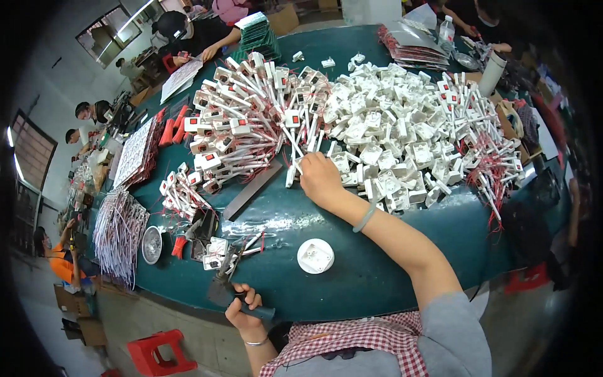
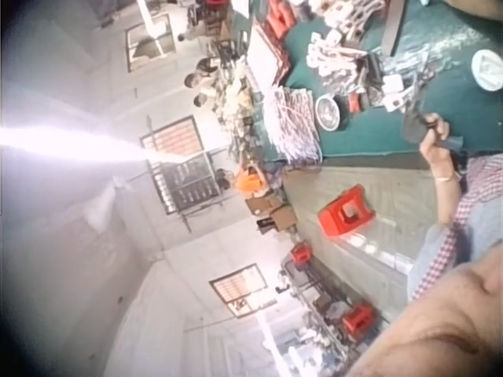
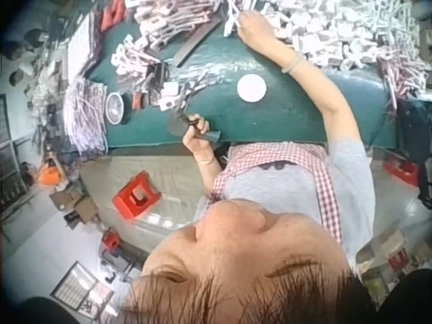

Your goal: Soldering wires and assembling small electrical switch components on a production line.

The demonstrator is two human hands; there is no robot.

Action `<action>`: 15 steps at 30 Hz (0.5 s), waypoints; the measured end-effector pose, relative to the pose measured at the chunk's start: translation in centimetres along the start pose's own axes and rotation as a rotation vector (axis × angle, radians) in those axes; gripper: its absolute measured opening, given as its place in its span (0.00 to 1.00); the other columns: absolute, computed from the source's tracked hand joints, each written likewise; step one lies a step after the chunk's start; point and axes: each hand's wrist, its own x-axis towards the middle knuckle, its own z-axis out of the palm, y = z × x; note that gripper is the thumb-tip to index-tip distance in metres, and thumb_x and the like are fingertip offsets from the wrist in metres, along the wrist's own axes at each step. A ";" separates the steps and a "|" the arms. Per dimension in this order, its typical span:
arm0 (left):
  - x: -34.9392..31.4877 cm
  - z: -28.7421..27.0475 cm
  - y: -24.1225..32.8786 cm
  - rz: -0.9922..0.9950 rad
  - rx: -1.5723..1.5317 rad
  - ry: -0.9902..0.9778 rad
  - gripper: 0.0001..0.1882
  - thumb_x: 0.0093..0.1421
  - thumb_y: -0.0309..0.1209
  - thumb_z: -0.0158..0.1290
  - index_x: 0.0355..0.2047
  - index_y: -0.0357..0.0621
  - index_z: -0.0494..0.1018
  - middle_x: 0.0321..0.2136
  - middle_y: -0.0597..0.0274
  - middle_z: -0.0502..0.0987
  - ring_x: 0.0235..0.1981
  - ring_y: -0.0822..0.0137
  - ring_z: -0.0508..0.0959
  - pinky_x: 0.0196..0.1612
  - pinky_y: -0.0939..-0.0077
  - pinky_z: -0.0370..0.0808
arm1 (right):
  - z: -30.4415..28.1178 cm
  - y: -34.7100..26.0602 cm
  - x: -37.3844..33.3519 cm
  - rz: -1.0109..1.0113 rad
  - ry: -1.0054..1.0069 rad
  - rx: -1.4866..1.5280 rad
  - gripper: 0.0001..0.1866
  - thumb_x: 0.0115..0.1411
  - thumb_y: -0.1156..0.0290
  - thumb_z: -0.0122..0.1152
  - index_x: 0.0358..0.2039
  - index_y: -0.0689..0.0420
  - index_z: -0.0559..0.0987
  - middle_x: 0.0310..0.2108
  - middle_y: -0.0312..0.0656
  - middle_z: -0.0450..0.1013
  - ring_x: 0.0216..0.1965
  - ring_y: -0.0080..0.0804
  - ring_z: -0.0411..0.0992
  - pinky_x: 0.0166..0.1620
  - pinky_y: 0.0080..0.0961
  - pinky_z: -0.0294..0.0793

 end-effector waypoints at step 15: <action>1.2 -0.2 0.5 -0.009 -0.008 -0.030 0.16 0.54 0.23 0.56 0.43 0.32 0.68 0.43 0.48 0.73 0.31 0.68 0.71 0.31 0.78 0.69 | -4.2 -1.0 -1.6 0.076 0.010 -0.359 0.11 0.49 0.76 0.55 0.36 0.59 0.75 0.48 0.47 0.70 0.53 0.46 0.66 0.54 0.38 0.66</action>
